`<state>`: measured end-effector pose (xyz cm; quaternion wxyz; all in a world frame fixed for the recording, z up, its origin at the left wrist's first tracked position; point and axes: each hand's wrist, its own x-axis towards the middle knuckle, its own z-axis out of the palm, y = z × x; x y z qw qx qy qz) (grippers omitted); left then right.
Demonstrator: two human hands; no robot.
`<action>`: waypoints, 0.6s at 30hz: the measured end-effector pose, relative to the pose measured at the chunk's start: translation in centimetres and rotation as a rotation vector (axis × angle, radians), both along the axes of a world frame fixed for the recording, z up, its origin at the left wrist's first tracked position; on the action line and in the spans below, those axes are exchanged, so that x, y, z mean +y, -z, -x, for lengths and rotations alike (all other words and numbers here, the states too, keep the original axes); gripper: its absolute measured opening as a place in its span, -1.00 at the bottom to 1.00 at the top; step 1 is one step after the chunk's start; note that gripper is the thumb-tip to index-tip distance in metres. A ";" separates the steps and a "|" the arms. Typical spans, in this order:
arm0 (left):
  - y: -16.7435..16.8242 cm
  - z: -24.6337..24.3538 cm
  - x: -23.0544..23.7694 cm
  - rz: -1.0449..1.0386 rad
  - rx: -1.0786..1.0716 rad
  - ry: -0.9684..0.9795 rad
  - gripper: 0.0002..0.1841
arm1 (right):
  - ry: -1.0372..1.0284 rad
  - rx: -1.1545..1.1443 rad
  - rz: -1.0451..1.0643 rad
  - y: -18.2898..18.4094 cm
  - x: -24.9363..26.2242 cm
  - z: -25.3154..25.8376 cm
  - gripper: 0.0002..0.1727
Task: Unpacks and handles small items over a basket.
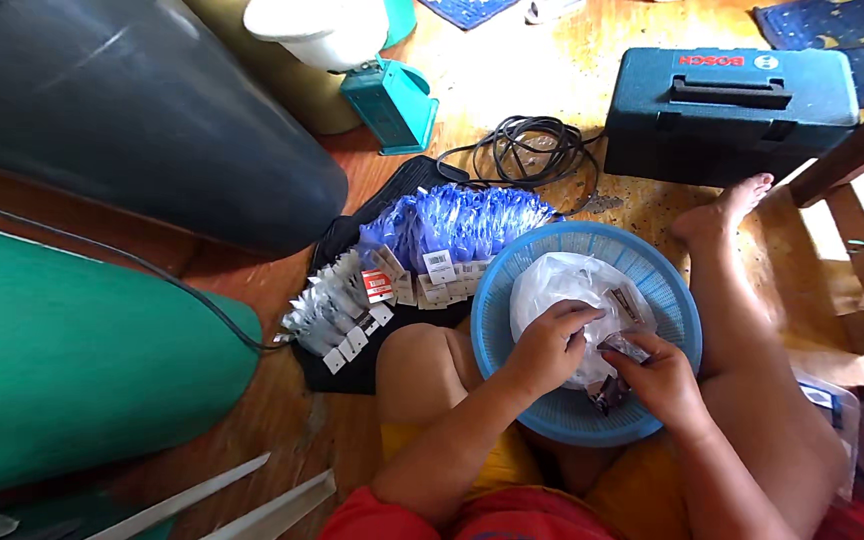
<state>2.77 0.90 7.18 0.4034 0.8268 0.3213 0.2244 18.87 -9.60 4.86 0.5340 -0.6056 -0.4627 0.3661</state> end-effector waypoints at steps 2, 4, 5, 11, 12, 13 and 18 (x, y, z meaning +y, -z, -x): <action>0.1 -0.2 -0.1 0.025 -0.023 0.003 -0.56 | 0.010 0.018 0.025 0.0 0.0 0.1 -0.86; 0.1 -0.3 -0.3 0.056 -0.062 -0.013 -0.58 | 0.019 0.035 0.052 0.1 0.1 0.1 -0.86; 0.3 -0.4 -0.4 0.052 -0.091 -0.032 -0.62 | 0.018 0.039 0.062 0.1 0.1 0.0 -0.86; 0.5 -0.5 -0.7 -0.062 -0.110 -0.023 -0.71 | 0.037 0.048 0.113 0.0 0.2 0.2 -0.86; 0.4 -0.5 -0.8 -0.063 -0.095 0.002 -0.66 | 0.041 0.049 0.124 0.0 0.2 0.2 -0.87; 0.3 -0.4 -0.9 -0.063 -0.091 0.025 -0.65 | 0.044 0.042 0.123 0.0 0.2 0.2 -0.88; 0.2 -1.1 -1.3 -0.143 -0.088 -0.025 -0.69 | 0.028 -0.136 0.035 0.1 0.1 0.4 -0.87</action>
